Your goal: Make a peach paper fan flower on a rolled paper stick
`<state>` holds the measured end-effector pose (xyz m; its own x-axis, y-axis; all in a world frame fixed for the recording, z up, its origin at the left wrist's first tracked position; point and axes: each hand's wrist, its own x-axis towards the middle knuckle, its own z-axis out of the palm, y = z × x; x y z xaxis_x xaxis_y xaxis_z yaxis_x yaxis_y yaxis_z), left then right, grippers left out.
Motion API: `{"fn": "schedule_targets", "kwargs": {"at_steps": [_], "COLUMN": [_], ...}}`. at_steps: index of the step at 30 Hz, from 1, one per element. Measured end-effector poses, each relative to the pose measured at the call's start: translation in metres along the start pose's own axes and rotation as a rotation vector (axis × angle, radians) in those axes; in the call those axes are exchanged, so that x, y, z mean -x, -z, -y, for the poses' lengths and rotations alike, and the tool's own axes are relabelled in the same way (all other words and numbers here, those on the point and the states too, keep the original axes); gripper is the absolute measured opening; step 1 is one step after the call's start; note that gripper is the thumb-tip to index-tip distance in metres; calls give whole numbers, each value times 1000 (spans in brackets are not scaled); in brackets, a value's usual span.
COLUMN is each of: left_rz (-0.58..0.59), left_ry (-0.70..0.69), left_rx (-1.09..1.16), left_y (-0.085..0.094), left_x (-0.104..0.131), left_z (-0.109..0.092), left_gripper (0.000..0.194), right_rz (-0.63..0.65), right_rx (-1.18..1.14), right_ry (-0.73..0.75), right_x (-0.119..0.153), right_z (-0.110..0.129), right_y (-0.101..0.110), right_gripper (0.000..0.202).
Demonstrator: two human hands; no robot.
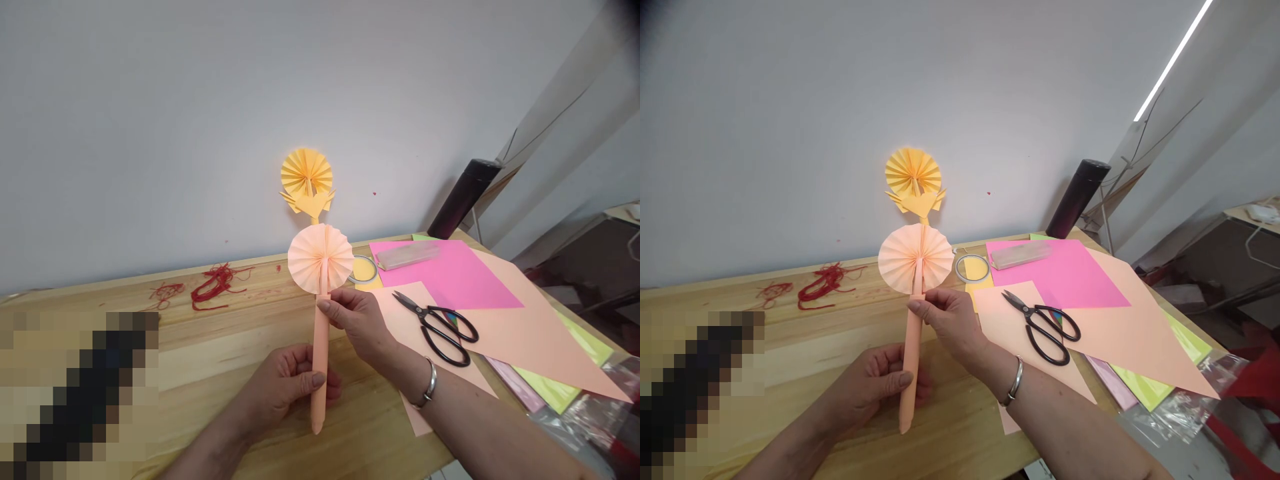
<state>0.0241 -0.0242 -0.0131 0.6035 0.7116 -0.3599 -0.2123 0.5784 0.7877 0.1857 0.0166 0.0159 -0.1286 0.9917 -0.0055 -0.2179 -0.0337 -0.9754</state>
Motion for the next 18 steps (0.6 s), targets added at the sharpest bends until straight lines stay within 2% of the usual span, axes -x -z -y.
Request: {"fn": "schedule_targets", "kwargs": {"at_steps": [9, 18], "left_rz": [-40, -47], "left_ry": [-2, -11], "left_rx": [-16, -41], "left_y": [-2, -2], "left_x": [0, 1], "left_z": [-2, -3], "left_gripper": [17, 17], "right_rz": [-57, -133], "right_rx": [-223, -210], "right_ry": [-14, -21], "right_x": [-7, -10], "right_z": [2, 2], "right_y": [4, 7], "right_gripper": [34, 31]}}
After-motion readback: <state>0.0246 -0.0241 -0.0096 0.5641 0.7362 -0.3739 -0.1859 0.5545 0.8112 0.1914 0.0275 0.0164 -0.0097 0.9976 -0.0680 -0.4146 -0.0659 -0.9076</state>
